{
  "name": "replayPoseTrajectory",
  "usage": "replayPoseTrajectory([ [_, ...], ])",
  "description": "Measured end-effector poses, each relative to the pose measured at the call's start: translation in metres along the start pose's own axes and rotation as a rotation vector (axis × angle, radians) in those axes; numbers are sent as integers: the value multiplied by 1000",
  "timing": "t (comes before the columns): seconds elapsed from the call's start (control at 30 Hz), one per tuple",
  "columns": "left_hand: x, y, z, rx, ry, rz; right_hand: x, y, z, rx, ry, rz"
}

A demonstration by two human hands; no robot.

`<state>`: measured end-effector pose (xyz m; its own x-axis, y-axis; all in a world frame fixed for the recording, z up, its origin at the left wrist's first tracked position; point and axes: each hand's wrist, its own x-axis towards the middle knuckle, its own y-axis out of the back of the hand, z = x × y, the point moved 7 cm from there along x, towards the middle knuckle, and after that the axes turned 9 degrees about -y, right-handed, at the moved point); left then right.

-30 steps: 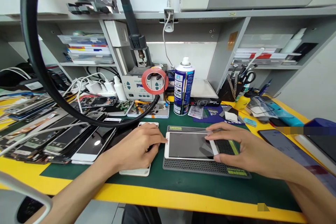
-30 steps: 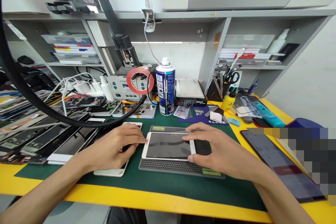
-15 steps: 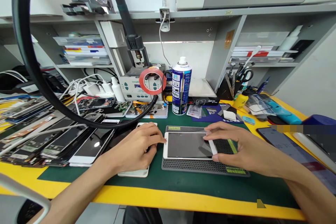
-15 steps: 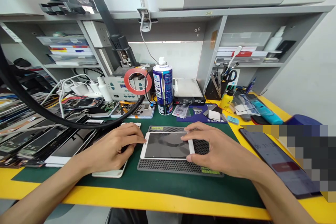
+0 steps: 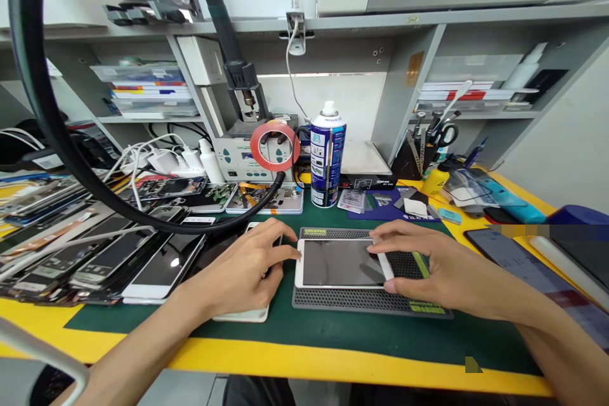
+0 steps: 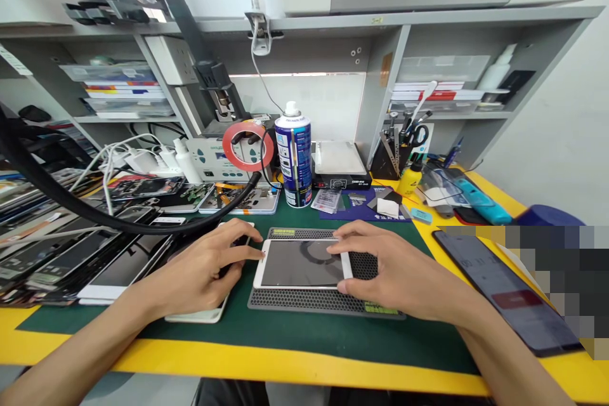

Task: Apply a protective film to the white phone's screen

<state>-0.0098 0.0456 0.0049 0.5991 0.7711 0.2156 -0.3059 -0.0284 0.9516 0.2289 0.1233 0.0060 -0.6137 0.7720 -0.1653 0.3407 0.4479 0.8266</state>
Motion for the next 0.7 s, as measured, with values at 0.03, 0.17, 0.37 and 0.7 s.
replayPoseTrajectory([
  [0.03, 0, 0, 0, 3, 1, 0, 0, 0, 1, 1, 4, 3],
  [0.17, 1, 1, 1, 11, 1, 1, 1, 1, -2, 9, 18, 18],
  [0.37, -1, 2, 1, 16, 3, -11, -4, 6, -14, 33, -14, -11],
  [0.7, 0, -1, 1, 27, 20, -30, -3, 4, -11, 26, -79, -74],
])
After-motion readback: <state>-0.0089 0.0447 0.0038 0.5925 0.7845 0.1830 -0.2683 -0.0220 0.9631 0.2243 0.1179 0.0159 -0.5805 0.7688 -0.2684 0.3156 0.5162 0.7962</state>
